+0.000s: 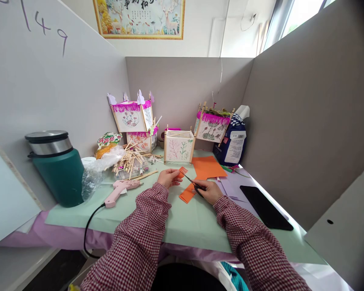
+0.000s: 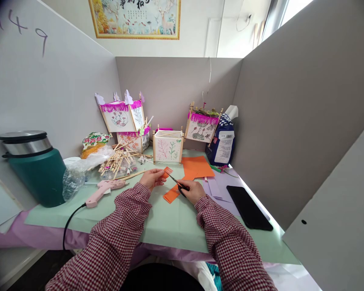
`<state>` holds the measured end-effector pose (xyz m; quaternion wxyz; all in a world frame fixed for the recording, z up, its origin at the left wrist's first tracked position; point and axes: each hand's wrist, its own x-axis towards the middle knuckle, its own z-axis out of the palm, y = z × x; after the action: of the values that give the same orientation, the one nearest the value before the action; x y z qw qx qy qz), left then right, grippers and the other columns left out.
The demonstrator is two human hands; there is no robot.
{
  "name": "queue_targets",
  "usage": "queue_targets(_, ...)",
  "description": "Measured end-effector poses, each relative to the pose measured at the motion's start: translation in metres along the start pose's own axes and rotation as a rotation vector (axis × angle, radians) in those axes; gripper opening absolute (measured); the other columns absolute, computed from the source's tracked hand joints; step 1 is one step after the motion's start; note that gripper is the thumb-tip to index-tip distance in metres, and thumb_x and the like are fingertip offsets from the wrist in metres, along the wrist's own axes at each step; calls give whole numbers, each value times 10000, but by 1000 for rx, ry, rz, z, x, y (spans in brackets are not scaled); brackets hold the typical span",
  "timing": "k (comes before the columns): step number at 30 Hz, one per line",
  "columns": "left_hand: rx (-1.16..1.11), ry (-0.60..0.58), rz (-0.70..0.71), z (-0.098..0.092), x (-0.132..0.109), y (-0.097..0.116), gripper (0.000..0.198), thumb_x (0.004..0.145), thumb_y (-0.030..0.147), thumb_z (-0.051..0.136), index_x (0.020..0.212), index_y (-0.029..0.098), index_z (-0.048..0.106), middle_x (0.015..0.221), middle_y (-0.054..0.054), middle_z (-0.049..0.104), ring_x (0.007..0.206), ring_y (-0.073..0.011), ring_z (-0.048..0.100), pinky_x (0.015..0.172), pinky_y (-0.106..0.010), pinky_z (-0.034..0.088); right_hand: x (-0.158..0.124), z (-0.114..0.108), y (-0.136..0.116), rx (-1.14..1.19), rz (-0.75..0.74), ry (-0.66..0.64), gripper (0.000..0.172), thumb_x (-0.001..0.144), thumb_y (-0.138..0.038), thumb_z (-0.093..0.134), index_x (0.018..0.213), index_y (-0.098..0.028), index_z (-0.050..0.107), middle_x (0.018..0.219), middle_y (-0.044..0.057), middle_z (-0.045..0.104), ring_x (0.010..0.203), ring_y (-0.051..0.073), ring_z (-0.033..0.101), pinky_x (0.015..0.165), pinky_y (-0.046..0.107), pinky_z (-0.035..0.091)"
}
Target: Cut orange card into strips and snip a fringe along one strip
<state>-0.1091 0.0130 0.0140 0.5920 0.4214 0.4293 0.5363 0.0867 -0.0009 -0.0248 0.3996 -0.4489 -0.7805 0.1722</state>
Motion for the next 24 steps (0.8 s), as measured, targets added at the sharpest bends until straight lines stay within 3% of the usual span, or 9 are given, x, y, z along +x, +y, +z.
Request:
queue_targets(11,-27,3,2,-1,1,1,118,715,181,645,739,101,562,613,-36,625,457,-94,579,429,-199,466,0,0,0,20,5,2,372,675,-180,560,1035,-223,642,965,18,677,800,157,632,748,276,497)
queue_targets(24,-118,47,16,-7,6,1,128,732,206,631,779,117,552,658,-23,631,477,-91,590,445,-198,465,-1,-1,-4,-12,1,-25,402,659,-348,630,1029,-194,647,902,35,683,694,157,599,632,264,474)
